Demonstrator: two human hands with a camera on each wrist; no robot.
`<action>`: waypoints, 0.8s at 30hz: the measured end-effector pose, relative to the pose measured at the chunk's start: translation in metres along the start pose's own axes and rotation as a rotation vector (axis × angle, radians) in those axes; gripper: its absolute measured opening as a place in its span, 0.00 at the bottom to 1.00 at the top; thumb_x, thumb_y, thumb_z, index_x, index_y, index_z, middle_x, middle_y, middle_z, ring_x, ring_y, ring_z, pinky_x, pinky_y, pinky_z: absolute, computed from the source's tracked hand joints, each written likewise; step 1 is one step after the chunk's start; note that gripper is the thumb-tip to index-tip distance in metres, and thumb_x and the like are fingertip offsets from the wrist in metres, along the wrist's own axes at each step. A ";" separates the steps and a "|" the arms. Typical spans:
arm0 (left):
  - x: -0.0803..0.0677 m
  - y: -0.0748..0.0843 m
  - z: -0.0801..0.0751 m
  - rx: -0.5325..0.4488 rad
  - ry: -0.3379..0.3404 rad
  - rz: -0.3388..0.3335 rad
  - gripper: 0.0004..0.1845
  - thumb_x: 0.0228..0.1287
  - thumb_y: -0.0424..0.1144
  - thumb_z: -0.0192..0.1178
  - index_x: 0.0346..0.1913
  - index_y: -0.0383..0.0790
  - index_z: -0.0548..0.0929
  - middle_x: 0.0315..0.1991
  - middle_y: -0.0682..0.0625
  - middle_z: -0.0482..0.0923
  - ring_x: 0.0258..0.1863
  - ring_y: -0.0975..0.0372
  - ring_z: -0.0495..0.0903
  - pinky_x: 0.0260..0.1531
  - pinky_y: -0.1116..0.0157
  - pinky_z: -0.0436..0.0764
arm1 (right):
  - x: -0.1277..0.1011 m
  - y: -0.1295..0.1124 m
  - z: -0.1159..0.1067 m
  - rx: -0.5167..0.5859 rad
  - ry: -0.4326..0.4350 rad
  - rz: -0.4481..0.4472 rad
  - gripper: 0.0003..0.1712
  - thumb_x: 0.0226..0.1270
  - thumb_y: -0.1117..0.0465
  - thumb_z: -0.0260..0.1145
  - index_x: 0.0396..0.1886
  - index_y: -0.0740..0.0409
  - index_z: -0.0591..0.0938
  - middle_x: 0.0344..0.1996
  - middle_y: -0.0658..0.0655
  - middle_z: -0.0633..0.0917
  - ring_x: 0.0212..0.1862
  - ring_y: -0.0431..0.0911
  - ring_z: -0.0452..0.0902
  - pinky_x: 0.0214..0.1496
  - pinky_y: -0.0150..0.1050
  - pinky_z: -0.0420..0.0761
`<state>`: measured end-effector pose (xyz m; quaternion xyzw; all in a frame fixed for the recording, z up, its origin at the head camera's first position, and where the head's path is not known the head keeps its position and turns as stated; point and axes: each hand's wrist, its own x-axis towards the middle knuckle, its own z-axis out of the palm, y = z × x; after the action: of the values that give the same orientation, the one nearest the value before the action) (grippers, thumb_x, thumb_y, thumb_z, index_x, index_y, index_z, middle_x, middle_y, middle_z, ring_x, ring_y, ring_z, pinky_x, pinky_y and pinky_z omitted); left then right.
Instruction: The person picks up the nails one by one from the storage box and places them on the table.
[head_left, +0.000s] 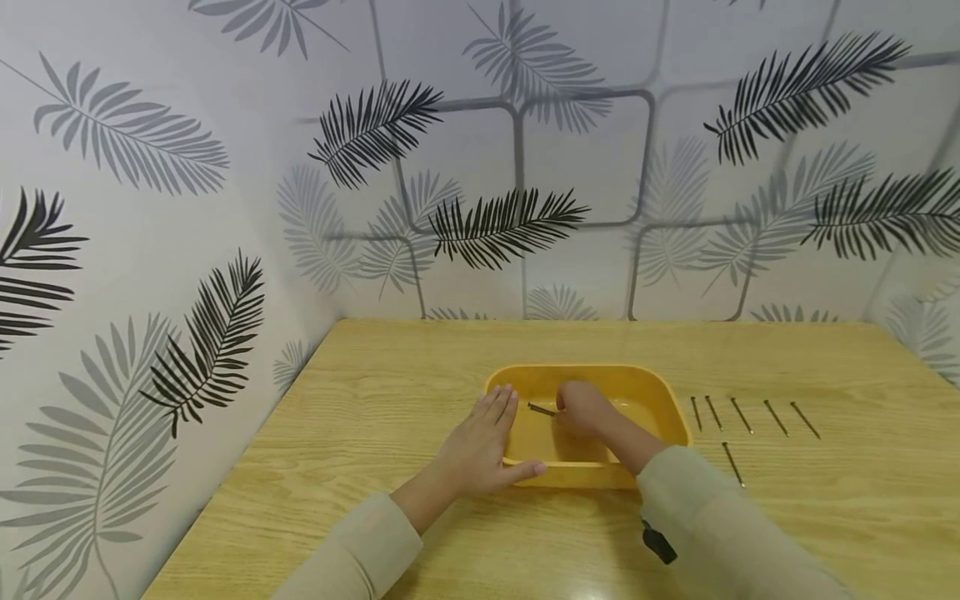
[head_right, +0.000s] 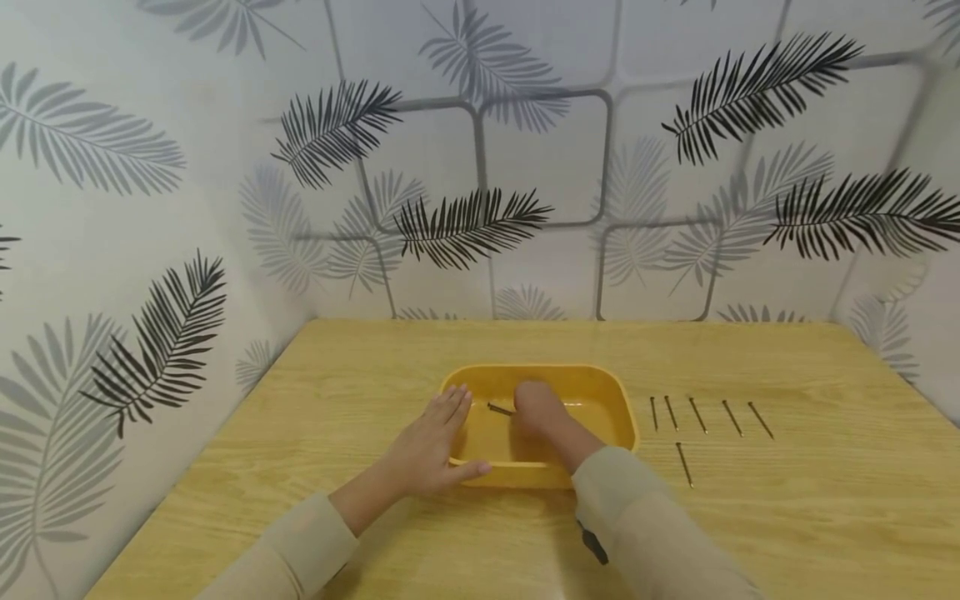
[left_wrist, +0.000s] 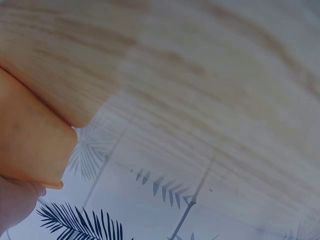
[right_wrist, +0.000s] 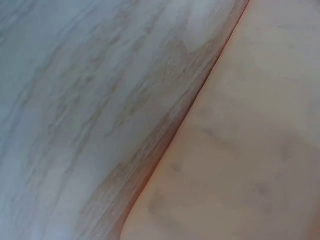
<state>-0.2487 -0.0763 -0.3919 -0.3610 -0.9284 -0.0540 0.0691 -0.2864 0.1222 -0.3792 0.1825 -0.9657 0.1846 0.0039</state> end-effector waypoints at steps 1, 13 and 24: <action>0.000 0.000 0.000 0.001 0.001 0.001 0.61 0.52 0.78 0.15 0.70 0.26 0.51 0.72 0.35 0.49 0.73 0.49 0.48 0.71 0.56 0.54 | 0.001 0.000 0.000 -0.012 0.002 0.003 0.15 0.50 0.73 0.59 0.12 0.57 0.66 0.12 0.47 0.60 0.19 0.39 0.51 0.22 0.29 0.54; 0.001 -0.001 0.000 0.013 0.002 0.012 0.61 0.51 0.78 0.14 0.70 0.27 0.52 0.72 0.35 0.50 0.73 0.49 0.48 0.71 0.57 0.53 | 0.002 0.000 0.009 -0.005 0.011 0.064 0.17 0.55 0.74 0.57 0.13 0.57 0.64 0.12 0.48 0.60 0.19 0.40 0.52 0.22 0.30 0.54; 0.000 -0.001 0.001 0.010 0.003 0.001 0.57 0.56 0.77 0.23 0.70 0.27 0.52 0.72 0.35 0.50 0.73 0.49 0.49 0.71 0.57 0.54 | 0.010 0.001 0.012 -0.106 -0.030 0.050 0.20 0.56 0.75 0.55 0.10 0.56 0.64 0.11 0.50 0.61 0.19 0.42 0.52 0.23 0.32 0.55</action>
<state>-0.2490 -0.0767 -0.3926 -0.3611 -0.9284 -0.0500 0.0723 -0.2948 0.1150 -0.3901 0.1608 -0.9783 0.1306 -0.0056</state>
